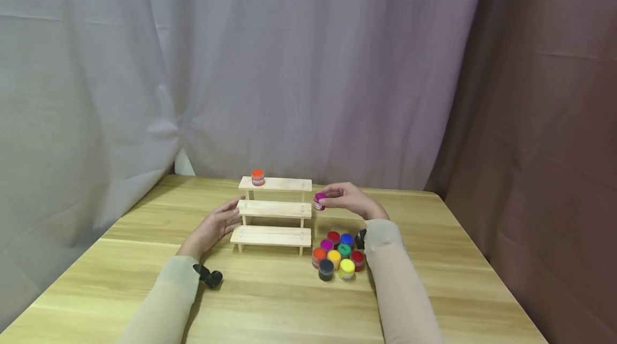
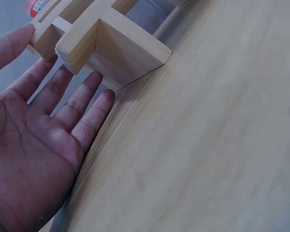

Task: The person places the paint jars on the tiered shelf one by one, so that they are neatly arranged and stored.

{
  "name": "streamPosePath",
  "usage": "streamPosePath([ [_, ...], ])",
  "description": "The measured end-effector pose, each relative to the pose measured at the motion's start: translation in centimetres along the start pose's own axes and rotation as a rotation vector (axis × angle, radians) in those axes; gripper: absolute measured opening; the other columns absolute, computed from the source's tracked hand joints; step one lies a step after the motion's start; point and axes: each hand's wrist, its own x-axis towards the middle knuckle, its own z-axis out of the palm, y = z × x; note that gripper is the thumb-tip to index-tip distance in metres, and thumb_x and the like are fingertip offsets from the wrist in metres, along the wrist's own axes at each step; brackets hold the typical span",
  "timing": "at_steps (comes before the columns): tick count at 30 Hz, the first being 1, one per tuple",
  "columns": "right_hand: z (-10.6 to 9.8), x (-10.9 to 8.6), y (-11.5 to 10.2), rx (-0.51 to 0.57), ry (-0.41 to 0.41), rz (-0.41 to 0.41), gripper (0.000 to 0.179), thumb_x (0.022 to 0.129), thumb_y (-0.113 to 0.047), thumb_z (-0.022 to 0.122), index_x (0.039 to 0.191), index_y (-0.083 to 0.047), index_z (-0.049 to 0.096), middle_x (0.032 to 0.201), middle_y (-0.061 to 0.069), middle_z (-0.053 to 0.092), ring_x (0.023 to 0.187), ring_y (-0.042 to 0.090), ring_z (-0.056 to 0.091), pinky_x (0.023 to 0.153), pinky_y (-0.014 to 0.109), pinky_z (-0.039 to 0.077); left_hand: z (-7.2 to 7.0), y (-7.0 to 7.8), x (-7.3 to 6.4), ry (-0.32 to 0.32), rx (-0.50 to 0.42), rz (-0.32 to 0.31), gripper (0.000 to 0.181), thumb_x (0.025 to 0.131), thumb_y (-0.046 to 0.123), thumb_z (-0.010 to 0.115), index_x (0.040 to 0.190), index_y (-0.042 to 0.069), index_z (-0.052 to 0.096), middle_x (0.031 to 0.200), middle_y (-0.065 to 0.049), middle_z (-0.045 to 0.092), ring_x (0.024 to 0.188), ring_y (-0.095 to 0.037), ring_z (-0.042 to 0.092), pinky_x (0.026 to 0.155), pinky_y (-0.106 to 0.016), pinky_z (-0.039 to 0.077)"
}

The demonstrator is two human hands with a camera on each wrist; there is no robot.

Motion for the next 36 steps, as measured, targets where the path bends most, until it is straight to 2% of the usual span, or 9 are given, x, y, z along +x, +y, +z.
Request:
streamPosePath([
  [11, 0.4, 1.5, -1.6, -0.012, 0.021, -0.049, 0.036, 0.094, -0.029, 0.073, 0.125, -0.01, 0.07, 0.115, 0.008, 0.073, 0.108, 0.026, 0.069, 0.102, 0.044, 0.052, 0.2, 0.1, 0.1, -0.004, 0.005, 0.012, 0.066, 0.103, 0.02, 0.052, 0.16, 0.007, 0.022, 0.163, -0.017, 0.025, 0.143, -0.039, 0.034, 0.119, -0.049, 0.03],
  [18, 0.5, 2.3, -2.9, 0.002, 0.032, -0.048, 0.039, 0.093, -0.027, 0.075, 0.126, -0.007, 0.069, 0.115, 0.009, 0.073, 0.107, 0.026, 0.068, 0.103, 0.044, 0.051, 0.3, 0.1, 0.3, -0.015, 0.015, 0.017, 0.066, 0.103, 0.02, 0.052, 0.16, 0.006, 0.022, 0.163, -0.016, 0.024, 0.143, -0.039, 0.034, 0.119, -0.049, 0.031],
  [23, 0.6, 3.1, -3.7, 0.018, 0.018, -0.094, 0.037, 0.093, -0.027, 0.075, 0.124, -0.009, 0.069, 0.114, 0.011, 0.073, 0.107, 0.029, 0.068, 0.102, 0.043, 0.052, 0.3, 0.2, 0.4, -0.012, 0.015, 0.013, 0.064, 0.103, 0.02, 0.052, 0.16, 0.009, 0.025, 0.163, -0.015, 0.026, 0.143, -0.038, 0.035, 0.119, -0.047, 0.032],
  [36, 1.9, 5.0, -4.1, 0.056, -0.024, -0.124, 0.039, 0.094, -0.021, 0.073, 0.129, -0.005, 0.066, 0.116, 0.012, 0.072, 0.108, 0.028, 0.068, 0.106, 0.043, 0.048, 0.4, 0.0, 0.4, -0.004, 0.005, 0.003, 0.066, 0.103, 0.02, 0.053, 0.16, 0.008, 0.024, 0.163, -0.014, 0.027, 0.142, -0.038, 0.036, 0.119, -0.048, 0.031],
])
